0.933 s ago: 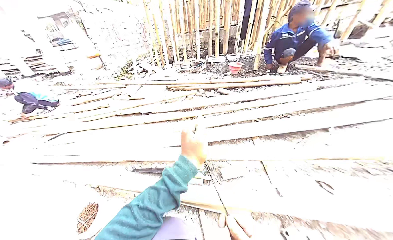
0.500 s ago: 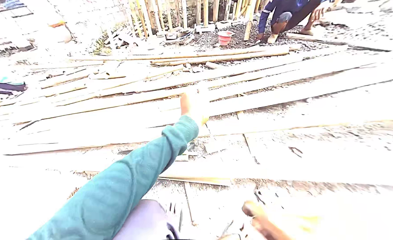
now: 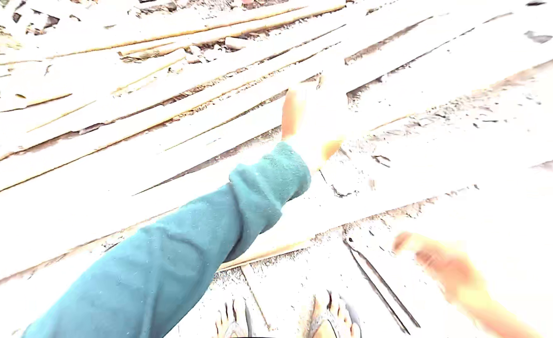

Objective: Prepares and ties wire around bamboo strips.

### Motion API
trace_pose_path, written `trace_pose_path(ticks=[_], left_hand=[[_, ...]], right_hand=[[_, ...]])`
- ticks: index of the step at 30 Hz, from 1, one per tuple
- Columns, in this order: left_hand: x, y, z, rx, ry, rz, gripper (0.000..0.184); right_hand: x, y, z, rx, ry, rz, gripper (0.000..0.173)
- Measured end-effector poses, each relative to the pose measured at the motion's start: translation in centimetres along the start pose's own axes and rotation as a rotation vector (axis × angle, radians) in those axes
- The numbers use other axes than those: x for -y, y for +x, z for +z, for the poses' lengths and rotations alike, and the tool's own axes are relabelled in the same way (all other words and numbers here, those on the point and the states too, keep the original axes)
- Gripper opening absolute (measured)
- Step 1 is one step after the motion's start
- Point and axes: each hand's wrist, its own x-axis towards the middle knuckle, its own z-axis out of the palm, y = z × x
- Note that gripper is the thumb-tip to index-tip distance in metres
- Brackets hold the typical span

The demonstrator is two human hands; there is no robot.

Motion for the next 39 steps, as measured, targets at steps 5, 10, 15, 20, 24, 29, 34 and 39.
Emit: trace_pose_path(ticks=[5,10,15,20,24,29,34,39], left_hand=[[10.1,1.1,0.0,0.002,-0.190,-0.261,0.046],[14.3,0.3,-0.5,0.202,-0.134,-0.229,0.052],[18.3,1.5,-4.4,0.688,0.077,-0.070,0.055],[24.6,1.1,-5.4,1.142,0.752,-0.362,0.088],[29.3,0.7,-7.4,1.266,0.773,-0.542,0.105],[30.6,-0.4,-8.8,1.234,0.752,-0.639,0.104],[30.7,-0.5,-9.0,1.186,0.730,-0.733,0.095],[30.2,-0.9,-8.8,1.096,0.818,-0.816,0.071]], right_hand=[[3.1,2.6,9.4,0.371,0.301,0.374,0.035],[-1.4,2.2,11.1,0.072,0.731,0.432,0.029],[-4.6,-4.2,8.6,-0.304,0.445,0.653,0.038],[-6.3,-12.1,14.1,-0.151,0.186,0.919,0.053],[-6.3,-11.3,19.0,-0.307,0.594,0.975,0.041],[-8.7,-0.9,21.3,-0.445,1.230,1.085,0.011],[-10.4,4.3,26.1,-0.265,1.167,1.201,0.022],[-10.0,6.9,27.2,-0.303,1.357,1.170,0.015]])
